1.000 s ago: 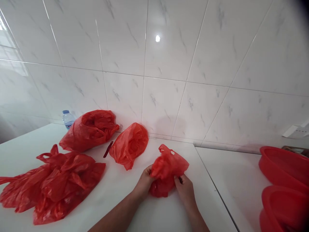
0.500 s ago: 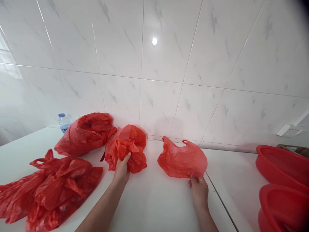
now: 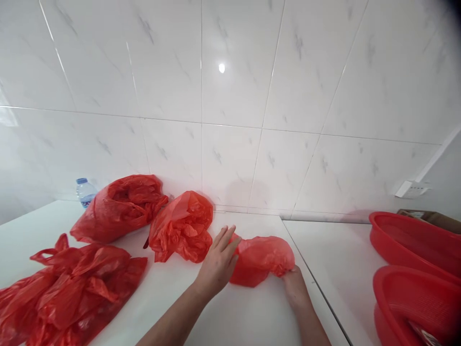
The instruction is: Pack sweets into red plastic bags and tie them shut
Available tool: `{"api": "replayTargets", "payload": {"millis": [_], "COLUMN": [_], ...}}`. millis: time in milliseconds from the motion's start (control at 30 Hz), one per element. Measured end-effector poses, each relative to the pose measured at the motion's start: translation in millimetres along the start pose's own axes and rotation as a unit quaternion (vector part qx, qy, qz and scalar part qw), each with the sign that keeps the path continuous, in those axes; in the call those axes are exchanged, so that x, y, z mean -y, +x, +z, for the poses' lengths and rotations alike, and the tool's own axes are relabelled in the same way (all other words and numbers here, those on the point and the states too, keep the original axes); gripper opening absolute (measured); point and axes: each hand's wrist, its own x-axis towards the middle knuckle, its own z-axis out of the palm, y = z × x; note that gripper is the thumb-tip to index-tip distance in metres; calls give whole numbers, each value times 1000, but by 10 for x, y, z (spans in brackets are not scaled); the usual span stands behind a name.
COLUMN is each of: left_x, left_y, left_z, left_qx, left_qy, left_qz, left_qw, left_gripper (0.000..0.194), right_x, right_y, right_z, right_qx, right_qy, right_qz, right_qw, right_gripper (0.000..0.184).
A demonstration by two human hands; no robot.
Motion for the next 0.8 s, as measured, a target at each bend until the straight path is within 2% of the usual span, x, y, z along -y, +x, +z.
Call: {"api": "replayTargets", "payload": {"millis": [133,233,300,400,467,533,667,733,800], "left_x": [-70,-104,-125,-156,-196,-269,-503,-612,-675], "left_y": [207,248,233,211,209,202,129,75,35], "left_z": [37,8,-17,-55,-64,-42,89,166,225], "left_qx": [102,166,152,56,6,16,151,203,232], "left_qy": [-22,-69,-69,-40,-11,22,20,-22,-54], "left_qz": [-104,-159,-178,-211,-188,-122,6,18,-15], "left_qw": [989,971,970,975,982,992,988,979,971], "left_gripper": [37,8,11,22,26,30,33,28,24], "right_x": [28,13,-4,-8,21,71,171,183,166], "right_y": [0,33,58,66,39,-13,-131,-161,-160], "right_z": [-52,-74,-78,-80,-77,-67,-20,11,33], "right_qx": [40,50,51,63,94,157,295,316,298], "right_qy": [32,61,78,85,76,77,141,158,179], "right_qz": [6,7,5,0,0,5,-1,-6,12], "right_qw": [999,997,996,994,993,984,945,935,938], "right_gripper": [15,20,27,25,29,33,48,43,27]}}
